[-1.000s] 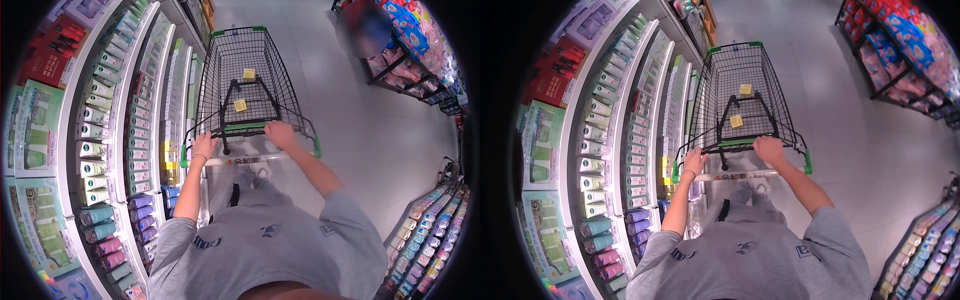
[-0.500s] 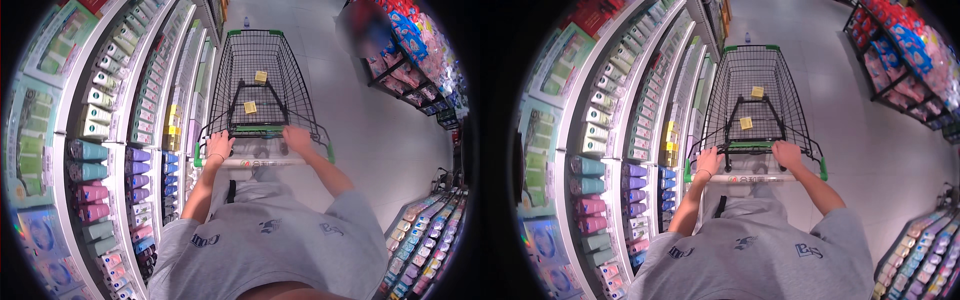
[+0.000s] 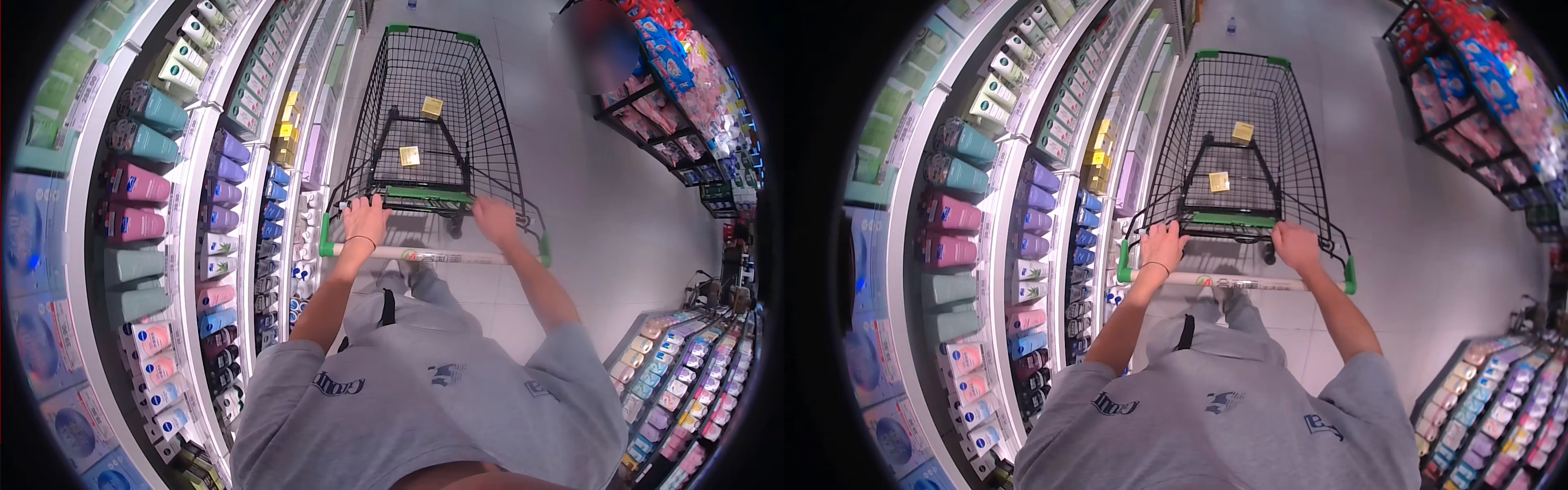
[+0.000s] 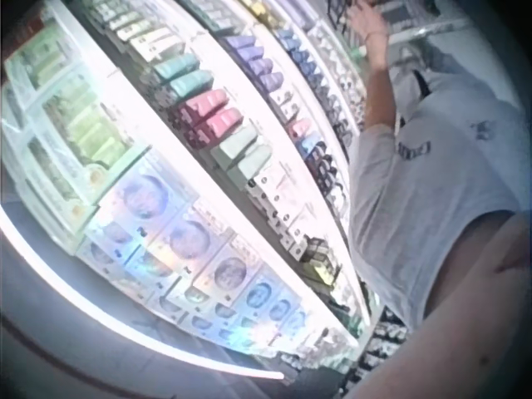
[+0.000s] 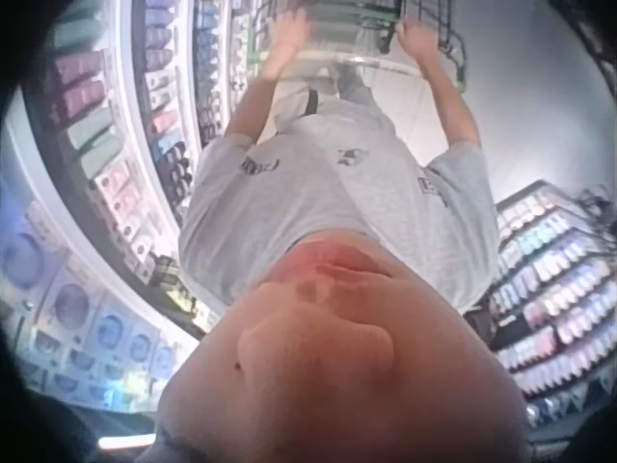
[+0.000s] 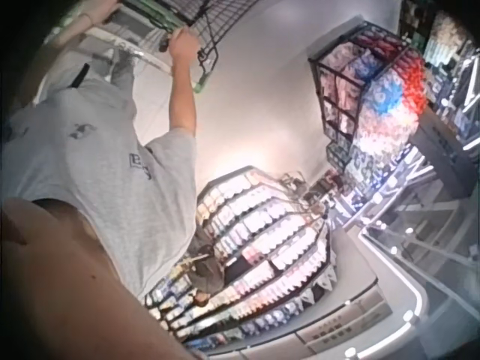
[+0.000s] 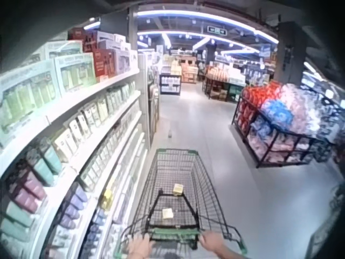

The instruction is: Selecting, inspecting, and comparing various personal care and skincare products from supermarket shelves and placing them in or out of a shopping cart.

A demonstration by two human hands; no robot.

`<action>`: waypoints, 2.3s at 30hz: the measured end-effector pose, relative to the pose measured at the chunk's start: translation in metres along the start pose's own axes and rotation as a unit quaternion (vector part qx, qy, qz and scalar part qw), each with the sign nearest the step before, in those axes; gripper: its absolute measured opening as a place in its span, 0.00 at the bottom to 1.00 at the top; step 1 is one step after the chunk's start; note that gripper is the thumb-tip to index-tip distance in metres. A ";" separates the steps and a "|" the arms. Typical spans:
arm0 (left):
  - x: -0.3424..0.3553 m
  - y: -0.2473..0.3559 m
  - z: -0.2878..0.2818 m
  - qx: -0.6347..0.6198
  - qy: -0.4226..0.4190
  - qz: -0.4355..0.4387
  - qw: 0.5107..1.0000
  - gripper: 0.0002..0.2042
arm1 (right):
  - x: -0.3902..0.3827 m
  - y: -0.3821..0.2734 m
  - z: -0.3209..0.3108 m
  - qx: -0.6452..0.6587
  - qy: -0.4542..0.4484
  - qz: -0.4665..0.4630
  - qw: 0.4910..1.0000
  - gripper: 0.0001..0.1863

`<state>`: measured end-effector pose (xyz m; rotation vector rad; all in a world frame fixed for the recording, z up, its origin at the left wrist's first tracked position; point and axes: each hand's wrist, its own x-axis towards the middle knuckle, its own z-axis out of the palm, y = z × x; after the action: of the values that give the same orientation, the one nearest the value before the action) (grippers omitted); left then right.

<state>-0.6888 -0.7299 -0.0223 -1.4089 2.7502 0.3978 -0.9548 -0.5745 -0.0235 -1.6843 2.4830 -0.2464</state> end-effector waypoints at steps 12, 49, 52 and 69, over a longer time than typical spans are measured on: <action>-0.181 -0.004 0.023 -0.022 -0.003 -0.037 0.999 0.17 | -0.166 -0.049 -0.002 0.000 -0.089 0.017 0.996 0.19; -0.687 -0.013 0.108 -0.009 0.052 -0.084 0.995 0.16 | -0.634 -0.169 0.056 0.016 -0.039 -0.058 0.997 0.17; -0.726 -0.022 0.110 -0.024 0.043 -0.084 0.995 0.16 | -0.669 -0.182 0.064 0.027 -0.021 -0.078 0.996 0.17; -0.936 -0.067 0.127 0.002 0.033 -0.057 0.998 0.18 | -0.860 -0.269 0.068 0.070 -0.054 -0.033 0.996 0.16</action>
<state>-0.0941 0.0066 -0.0300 -1.5954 2.7024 0.3485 -0.3808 0.1228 -0.0200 -1.6769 2.2796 -0.3192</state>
